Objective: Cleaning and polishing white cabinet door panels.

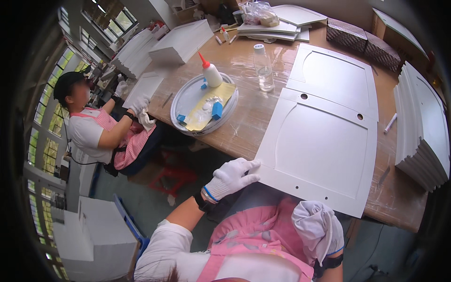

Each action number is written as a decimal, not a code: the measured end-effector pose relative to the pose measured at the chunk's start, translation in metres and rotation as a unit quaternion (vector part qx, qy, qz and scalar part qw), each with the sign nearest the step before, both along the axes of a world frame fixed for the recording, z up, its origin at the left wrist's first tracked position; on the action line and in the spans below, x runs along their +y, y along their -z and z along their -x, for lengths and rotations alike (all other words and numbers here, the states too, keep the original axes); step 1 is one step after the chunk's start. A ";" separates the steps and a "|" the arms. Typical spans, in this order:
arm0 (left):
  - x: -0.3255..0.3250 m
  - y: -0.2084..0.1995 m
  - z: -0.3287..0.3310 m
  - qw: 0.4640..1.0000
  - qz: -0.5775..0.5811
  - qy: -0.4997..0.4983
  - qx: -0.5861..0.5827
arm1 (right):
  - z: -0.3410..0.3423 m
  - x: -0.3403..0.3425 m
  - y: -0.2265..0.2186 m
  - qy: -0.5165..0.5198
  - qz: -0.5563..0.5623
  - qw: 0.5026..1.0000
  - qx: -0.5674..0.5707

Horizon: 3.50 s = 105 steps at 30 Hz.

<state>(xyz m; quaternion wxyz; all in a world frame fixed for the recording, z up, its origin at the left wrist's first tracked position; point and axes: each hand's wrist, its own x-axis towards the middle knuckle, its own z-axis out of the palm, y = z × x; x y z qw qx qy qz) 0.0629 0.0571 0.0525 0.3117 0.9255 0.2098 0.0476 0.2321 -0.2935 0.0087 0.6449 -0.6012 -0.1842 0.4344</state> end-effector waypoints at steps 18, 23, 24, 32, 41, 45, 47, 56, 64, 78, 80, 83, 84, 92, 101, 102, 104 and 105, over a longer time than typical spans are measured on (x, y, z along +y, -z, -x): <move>0.176 -0.010 -0.255 0.945 0.109 -0.246 -0.188 | -0.106 0.063 -0.059 -0.141 0.286 0.689 -0.651; 0.191 0.033 -0.276 0.902 0.175 -0.235 -0.316 | -0.093 0.068 -0.061 -0.083 0.279 0.712 -0.639; 0.192 0.034 -0.277 0.902 0.183 -0.232 -0.314 | -0.086 0.068 -0.064 -0.048 0.296 0.728 -0.617; 0.133 -0.019 -0.186 0.878 0.239 -0.144 -0.389 | -0.112 0.062 -0.031 0.011 0.160 0.765 -0.624; 0.047 -0.056 -0.003 0.974 0.089 -0.110 -0.177 | -0.086 0.045 -0.061 0.087 0.144 0.764 -0.623; 0.014 -0.050 0.041 0.992 -0.090 -0.065 -0.063 | -0.066 0.049 -0.040 0.013 0.252 0.670 -0.698; 0.002 -0.050 0.055 0.985 -0.161 -0.054 0.026 | -0.063 0.048 -0.037 0.031 0.245 0.656 -0.713; -0.025 -0.043 0.071 0.924 -0.327 -0.027 0.196 | -0.065 0.046 -0.026 0.065 0.227 0.670 -0.704; -0.022 -0.049 0.073 0.886 -0.411 -0.039 0.212 | -0.065 0.045 -0.024 0.086 0.216 0.676 -0.699; -0.018 -0.057 0.039 0.869 -0.461 0.020 0.178 | -0.066 0.043 -0.021 0.097 0.207 0.692 -0.685; -0.020 -0.056 0.038 0.885 -0.435 0.054 0.157 | -0.065 0.043 -0.023 0.096 0.210 0.693 -0.683; -0.018 -0.053 0.033 0.870 -0.467 0.040 0.151 | -0.065 0.043 -0.026 0.089 0.221 0.698 -0.676; -0.016 -0.052 0.030 0.867 -0.473 0.024 0.156 | -0.065 0.043 -0.026 0.090 0.217 0.698 -0.677; -0.020 -0.061 0.021 0.880 -0.420 -0.004 0.220 | -0.068 0.034 -0.021 0.106 0.205 0.704 -0.672; -0.058 -0.050 0.013 0.986 -0.165 0.021 -0.004 | -0.090 -0.092 -0.025 0.219 -0.343 0.894 0.187; -0.064 -0.048 0.003 0.984 -0.169 0.050 -0.013 | -0.088 -0.109 -0.025 0.296 -0.304 0.878 0.223; -0.076 -0.045 -0.017 0.975 -0.184 0.109 -0.064 | -0.086 -0.147 -0.014 0.299 -0.271 0.896 0.185; -0.082 -0.044 -0.029 0.974 -0.183 0.118 -0.068 | -0.085 -0.165 -0.006 0.291 -0.236 0.914 0.156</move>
